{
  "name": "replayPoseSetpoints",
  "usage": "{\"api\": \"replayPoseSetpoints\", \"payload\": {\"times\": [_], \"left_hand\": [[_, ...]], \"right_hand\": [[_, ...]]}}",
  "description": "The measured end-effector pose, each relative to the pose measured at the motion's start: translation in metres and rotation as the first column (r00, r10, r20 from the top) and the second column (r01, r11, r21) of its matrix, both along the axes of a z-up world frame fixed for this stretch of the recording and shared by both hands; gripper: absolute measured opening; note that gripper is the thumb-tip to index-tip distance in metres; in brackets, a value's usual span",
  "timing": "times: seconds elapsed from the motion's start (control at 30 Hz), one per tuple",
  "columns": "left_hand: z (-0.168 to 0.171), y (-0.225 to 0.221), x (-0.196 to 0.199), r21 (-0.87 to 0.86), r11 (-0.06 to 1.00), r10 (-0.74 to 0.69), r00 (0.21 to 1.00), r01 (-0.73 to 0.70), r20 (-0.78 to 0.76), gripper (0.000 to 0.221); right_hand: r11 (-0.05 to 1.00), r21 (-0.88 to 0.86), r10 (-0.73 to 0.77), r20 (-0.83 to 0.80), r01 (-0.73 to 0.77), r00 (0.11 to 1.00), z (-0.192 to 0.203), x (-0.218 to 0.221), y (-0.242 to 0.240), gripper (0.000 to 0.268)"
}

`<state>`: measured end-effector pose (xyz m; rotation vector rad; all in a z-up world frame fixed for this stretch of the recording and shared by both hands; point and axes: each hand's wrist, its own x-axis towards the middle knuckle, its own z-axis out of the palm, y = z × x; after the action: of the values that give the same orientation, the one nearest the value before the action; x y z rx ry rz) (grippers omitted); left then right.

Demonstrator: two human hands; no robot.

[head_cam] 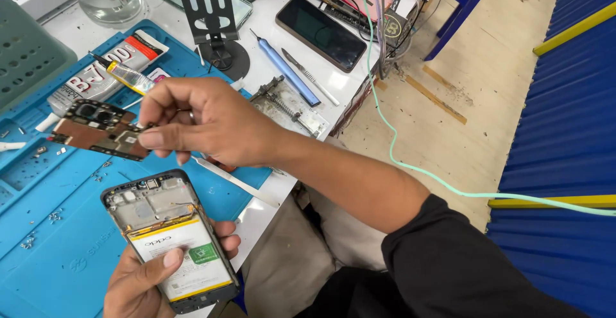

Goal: Assembling internal components of a mobile phone on a repair bench

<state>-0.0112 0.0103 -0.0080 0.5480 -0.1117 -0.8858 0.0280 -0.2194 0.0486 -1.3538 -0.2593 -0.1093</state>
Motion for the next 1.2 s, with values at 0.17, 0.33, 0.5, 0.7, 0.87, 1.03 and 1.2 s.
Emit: {"api": "replayPoseSetpoints", "payload": {"times": [0.17,0.33,0.5,0.7,0.87,1.03,1.2], "left_hand": [[-0.002,-0.013,0.008,0.032,0.999,-0.026,1.000,0.026,-0.002,0.069],[0.005,-0.009,0.007,-0.043,0.998,-0.056,0.996,0.053,-0.071,0.075],[0.011,-0.010,0.013,-0.024,0.971,-0.234,0.964,0.239,0.129,0.087],[0.005,-0.011,0.011,-0.014,0.975,-0.217,0.970,0.220,0.107,0.088],[0.009,-0.012,0.010,0.011,0.976,-0.217,0.971,0.217,0.104,0.088],[0.012,-0.012,0.010,0.017,0.976,-0.217,0.970,0.216,0.108,0.089],[0.015,-0.012,0.011,0.014,0.970,-0.240,0.960,0.241,0.142,0.092]], "right_hand": [[0.985,-0.169,-0.025,0.052,0.034,0.998,0.019,-0.025,-0.023,0.018],[0.975,-0.218,0.033,0.005,-0.031,0.999,0.027,-0.036,-0.019,0.022],[0.870,-0.482,-0.109,0.017,0.104,0.994,0.034,-0.050,-0.025,0.019],[0.768,-0.626,-0.126,0.059,0.135,0.990,0.037,-0.056,-0.016,0.016],[0.771,-0.627,-0.100,0.057,0.114,0.993,0.030,-0.060,-0.019,0.014],[0.713,-0.688,-0.137,0.053,0.136,0.989,0.027,-0.063,-0.022,0.016],[0.693,-0.713,-0.094,0.059,0.108,0.994,0.029,-0.064,-0.021,0.014]]}}
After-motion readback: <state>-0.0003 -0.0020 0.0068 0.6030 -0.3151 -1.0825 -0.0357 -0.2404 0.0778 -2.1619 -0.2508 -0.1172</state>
